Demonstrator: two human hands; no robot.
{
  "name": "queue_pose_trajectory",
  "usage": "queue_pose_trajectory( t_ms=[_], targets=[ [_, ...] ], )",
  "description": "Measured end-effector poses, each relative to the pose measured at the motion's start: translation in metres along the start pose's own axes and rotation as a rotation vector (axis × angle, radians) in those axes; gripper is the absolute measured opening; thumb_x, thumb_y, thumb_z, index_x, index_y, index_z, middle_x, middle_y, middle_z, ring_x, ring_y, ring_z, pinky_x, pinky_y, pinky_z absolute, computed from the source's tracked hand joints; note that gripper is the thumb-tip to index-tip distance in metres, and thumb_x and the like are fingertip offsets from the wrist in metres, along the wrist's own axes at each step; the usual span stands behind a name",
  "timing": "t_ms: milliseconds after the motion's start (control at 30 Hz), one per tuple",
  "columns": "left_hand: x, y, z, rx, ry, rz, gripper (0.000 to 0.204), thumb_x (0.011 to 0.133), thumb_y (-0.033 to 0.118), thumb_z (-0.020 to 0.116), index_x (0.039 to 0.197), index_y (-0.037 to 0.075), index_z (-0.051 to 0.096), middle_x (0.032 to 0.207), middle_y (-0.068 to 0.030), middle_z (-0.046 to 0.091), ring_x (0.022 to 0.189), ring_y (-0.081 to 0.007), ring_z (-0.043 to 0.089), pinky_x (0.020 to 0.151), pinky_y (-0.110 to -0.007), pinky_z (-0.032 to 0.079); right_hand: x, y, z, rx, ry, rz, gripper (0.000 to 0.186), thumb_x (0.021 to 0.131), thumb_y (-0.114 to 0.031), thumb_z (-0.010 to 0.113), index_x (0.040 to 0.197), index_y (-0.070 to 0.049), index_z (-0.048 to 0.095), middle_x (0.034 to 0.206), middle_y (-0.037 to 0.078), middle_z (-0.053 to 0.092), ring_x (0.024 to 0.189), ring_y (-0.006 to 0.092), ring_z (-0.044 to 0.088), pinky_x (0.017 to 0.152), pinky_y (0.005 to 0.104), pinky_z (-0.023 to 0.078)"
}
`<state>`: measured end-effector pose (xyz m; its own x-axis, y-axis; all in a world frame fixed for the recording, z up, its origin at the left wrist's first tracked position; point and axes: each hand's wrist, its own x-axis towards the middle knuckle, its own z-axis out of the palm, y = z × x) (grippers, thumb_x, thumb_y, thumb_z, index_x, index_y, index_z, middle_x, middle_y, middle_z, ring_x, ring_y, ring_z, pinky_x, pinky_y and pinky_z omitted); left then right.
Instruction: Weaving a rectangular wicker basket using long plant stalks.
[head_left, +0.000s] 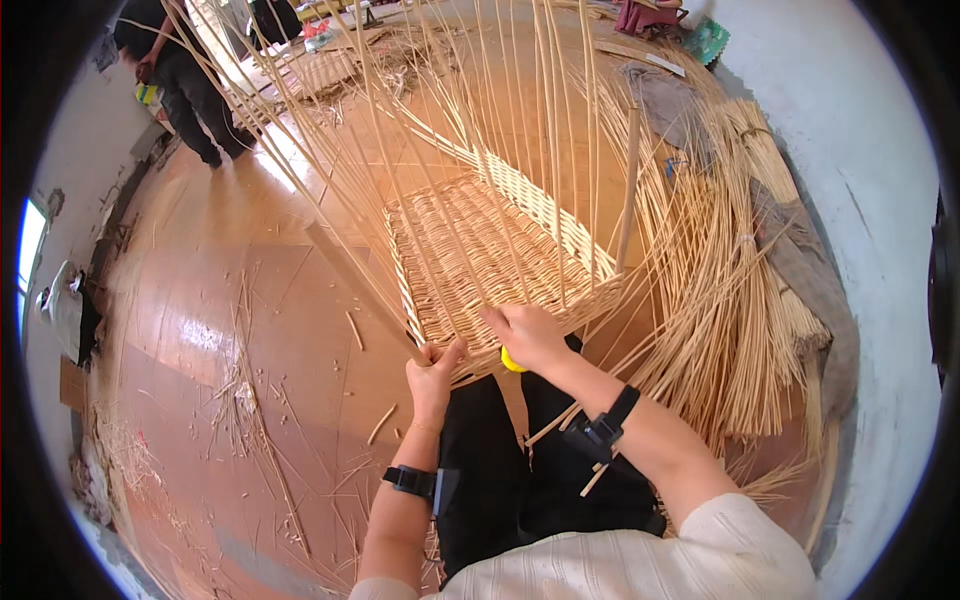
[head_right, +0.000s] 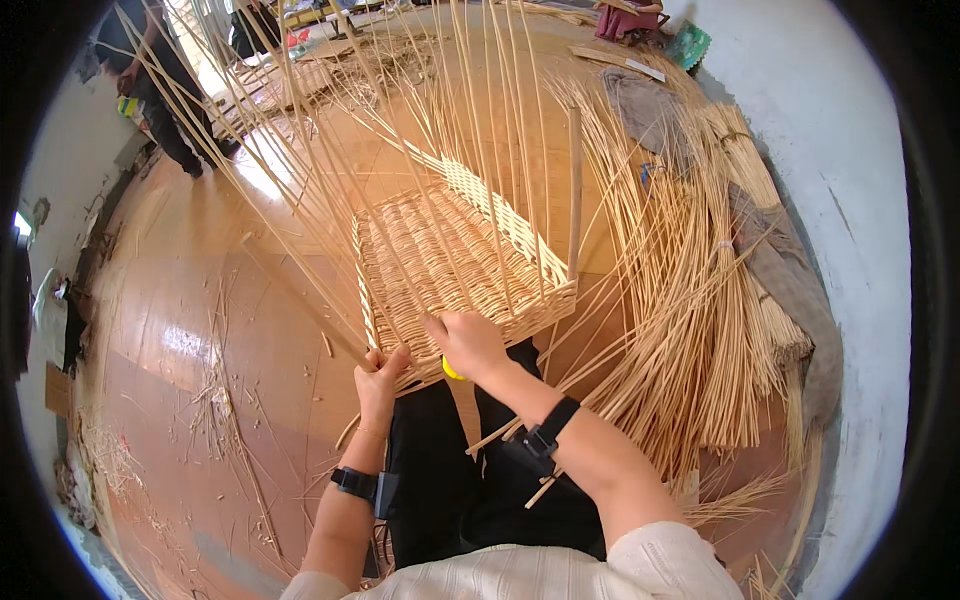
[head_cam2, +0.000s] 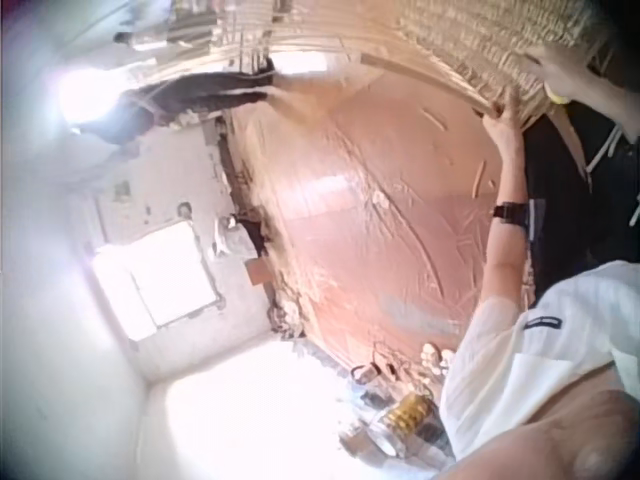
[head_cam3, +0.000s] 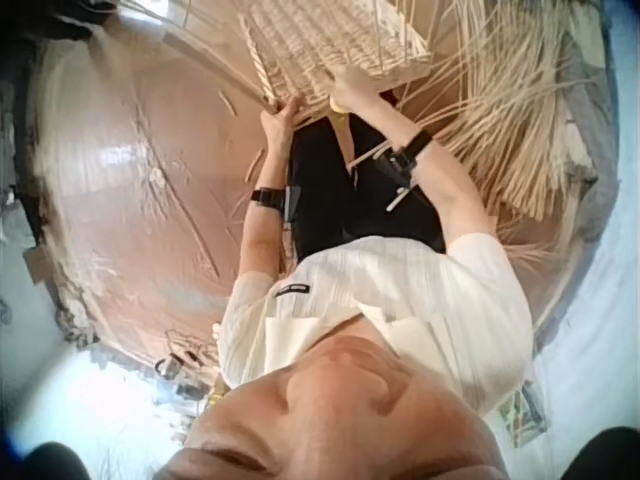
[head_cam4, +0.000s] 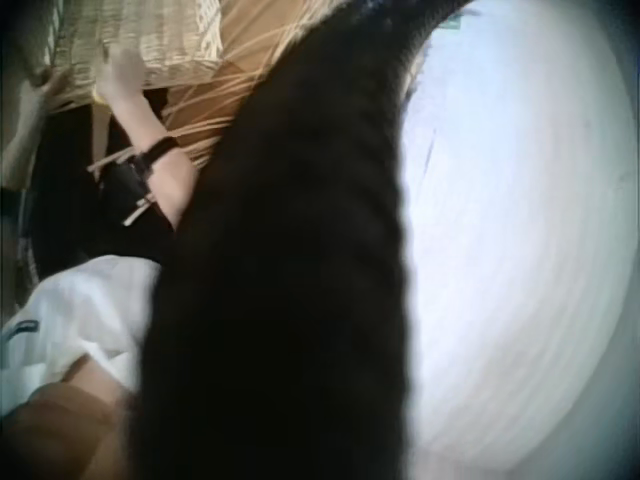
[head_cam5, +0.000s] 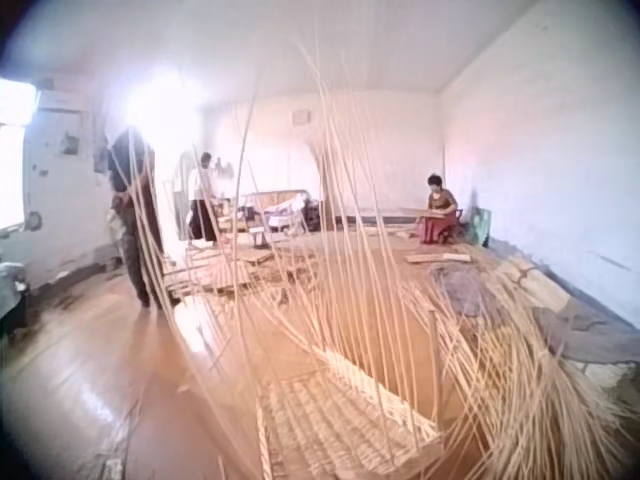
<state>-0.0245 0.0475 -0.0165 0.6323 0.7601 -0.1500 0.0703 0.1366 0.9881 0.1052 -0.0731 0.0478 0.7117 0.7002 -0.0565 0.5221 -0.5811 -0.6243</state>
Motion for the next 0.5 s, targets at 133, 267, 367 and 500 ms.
queue_pose_trajectory(
  t_ms=[133,267,367,500],
  targets=[
    [-0.002,0.000,0.004,0.002,0.119,-0.009,0.037,0.086,0.021,0.076,0.060,0.002,0.059,0.058,0.0022,0.054,0.054,-0.0044,0.042,0.050,-0.024,0.034,-0.026,0.002,0.026,0.322,0.386,-0.105,0.050,0.100,-0.041,0.050,0.073,0.000,0.059,0.064,0.021,0.057,0.063,0.0402,0.060,0.058,0.0492,0.045],
    [0.004,-0.001,0.002,-0.016,0.122,-0.009,0.037,0.089,0.023,0.074,0.063,0.000,0.063,0.060,-0.0004,0.060,0.056,-0.0057,0.049,0.054,-0.024,0.041,-0.011,-0.003,0.012,0.065,0.211,-0.223,0.050,0.099,-0.042,0.050,0.073,0.000,0.060,0.062,0.020,0.055,0.060,0.0406,0.059,0.056,0.0484,0.044],
    [0.008,-0.012,-0.008,0.016,0.067,-0.058,0.033,0.088,0.024,0.074,0.068,0.000,0.064,0.065,-0.0066,0.065,0.060,-0.0112,0.059,0.059,-0.027,0.047,-0.013,-0.010,0.024,0.051,0.229,-0.163,0.043,0.097,-0.038,0.053,0.075,-0.002,0.061,0.062,0.018,0.057,0.060,0.0387,0.060,0.055,0.0466,0.045],
    [0.003,-0.011,-0.001,0.044,0.066,-0.037,0.031,0.089,0.024,0.073,0.071,0.000,0.065,0.067,-0.0065,0.066,0.061,-0.0124,0.060,0.060,-0.026,0.047,-0.035,-0.007,0.015,0.249,0.363,-0.135,0.032,0.097,-0.028,0.053,0.077,-0.004,0.061,0.064,0.016,0.059,0.062,0.0374,0.061,0.056,0.0453,0.047]
  ],
)
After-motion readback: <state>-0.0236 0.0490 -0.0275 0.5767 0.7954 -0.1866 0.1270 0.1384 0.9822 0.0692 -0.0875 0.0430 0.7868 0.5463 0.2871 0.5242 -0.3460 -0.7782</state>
